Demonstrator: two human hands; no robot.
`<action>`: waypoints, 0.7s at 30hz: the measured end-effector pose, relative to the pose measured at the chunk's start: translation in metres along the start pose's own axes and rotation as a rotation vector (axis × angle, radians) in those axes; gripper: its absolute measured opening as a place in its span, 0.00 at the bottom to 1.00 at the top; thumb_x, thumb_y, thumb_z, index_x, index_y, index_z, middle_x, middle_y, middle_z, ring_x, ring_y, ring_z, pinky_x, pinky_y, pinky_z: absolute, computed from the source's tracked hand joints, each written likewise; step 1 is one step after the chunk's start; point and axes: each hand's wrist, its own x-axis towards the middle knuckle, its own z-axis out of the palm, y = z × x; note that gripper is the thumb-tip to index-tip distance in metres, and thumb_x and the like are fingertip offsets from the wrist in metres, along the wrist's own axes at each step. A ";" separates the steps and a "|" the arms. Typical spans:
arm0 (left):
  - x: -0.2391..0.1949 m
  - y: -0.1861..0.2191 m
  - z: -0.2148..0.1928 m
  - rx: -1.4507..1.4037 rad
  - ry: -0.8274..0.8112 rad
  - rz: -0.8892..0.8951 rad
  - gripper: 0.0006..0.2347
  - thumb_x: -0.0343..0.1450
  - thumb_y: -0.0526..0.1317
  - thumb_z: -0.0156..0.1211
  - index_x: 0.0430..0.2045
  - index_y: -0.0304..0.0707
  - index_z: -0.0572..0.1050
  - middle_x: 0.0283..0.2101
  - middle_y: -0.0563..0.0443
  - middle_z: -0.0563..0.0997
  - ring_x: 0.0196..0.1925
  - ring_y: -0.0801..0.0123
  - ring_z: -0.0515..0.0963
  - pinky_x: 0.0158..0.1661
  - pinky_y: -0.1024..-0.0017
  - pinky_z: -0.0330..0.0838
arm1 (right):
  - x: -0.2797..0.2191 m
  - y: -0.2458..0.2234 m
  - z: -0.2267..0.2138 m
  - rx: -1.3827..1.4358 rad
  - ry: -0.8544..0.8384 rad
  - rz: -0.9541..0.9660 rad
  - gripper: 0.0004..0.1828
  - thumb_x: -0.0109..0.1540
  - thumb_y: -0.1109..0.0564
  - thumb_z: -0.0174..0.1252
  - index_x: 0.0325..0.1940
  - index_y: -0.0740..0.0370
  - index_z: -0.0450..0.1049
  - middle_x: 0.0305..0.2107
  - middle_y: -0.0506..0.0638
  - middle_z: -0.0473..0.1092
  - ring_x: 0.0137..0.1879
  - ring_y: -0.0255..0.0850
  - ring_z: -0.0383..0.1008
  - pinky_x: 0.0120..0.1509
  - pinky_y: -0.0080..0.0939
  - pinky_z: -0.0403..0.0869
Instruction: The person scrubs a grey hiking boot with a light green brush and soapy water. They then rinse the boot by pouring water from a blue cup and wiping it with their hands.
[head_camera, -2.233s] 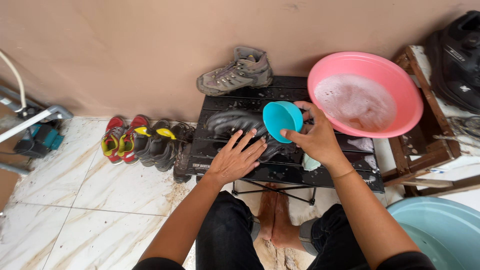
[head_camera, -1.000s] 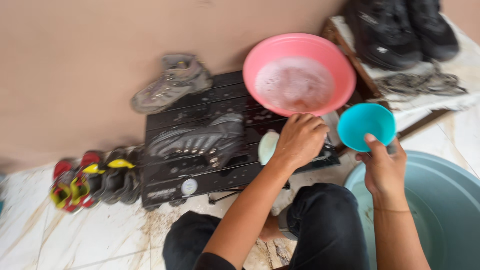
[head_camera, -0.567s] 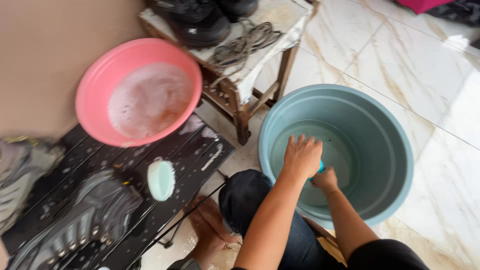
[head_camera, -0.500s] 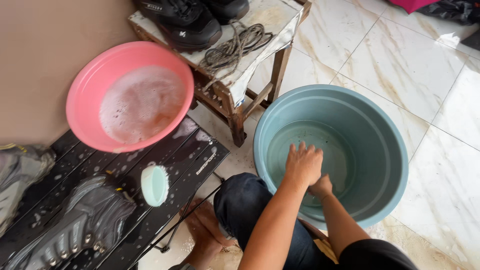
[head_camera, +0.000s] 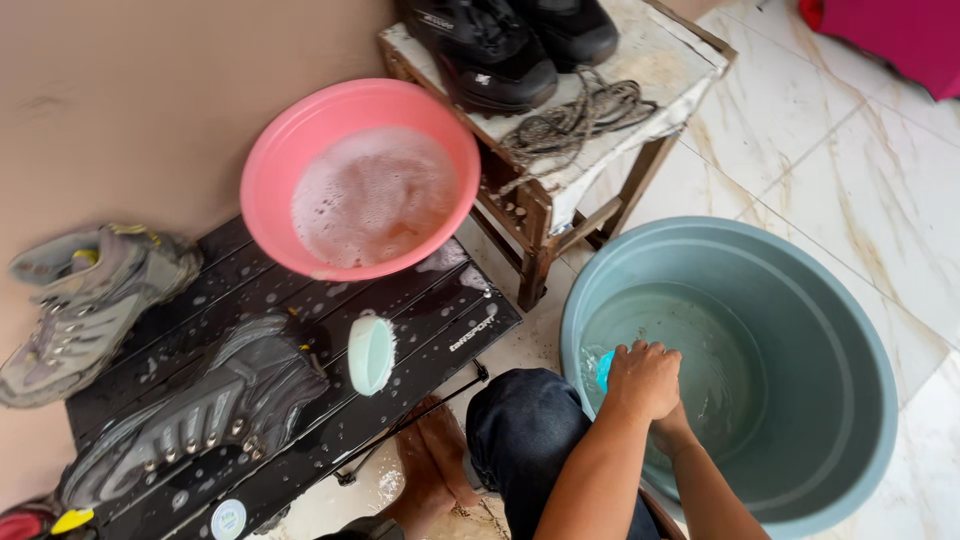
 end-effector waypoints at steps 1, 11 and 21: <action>0.000 -0.001 -0.004 -0.026 0.074 -0.033 0.06 0.77 0.39 0.60 0.45 0.44 0.82 0.47 0.49 0.84 0.57 0.51 0.80 0.55 0.48 0.71 | -0.006 -0.012 0.000 0.050 0.042 -0.021 0.15 0.69 0.67 0.54 0.60 0.58 0.68 0.39 0.55 0.62 0.42 0.48 0.55 0.41 0.57 0.61; -0.057 -0.026 -0.160 -0.365 0.621 0.006 0.17 0.77 0.43 0.55 0.58 0.37 0.81 0.57 0.39 0.87 0.56 0.39 0.85 0.52 0.40 0.74 | -0.070 -0.211 -0.002 0.153 0.095 -0.325 0.09 0.76 0.55 0.62 0.60 0.57 0.76 0.38 0.53 0.71 0.29 0.50 0.73 0.37 0.46 0.76; -0.307 -0.217 -0.272 0.061 0.880 -0.107 0.10 0.73 0.38 0.67 0.48 0.38 0.84 0.51 0.47 0.87 0.54 0.48 0.82 0.51 0.49 0.73 | -0.148 -0.299 0.181 0.068 -0.406 -0.393 0.34 0.84 0.38 0.50 0.79 0.72 0.62 0.51 0.70 0.67 0.35 0.53 0.64 0.39 0.56 0.68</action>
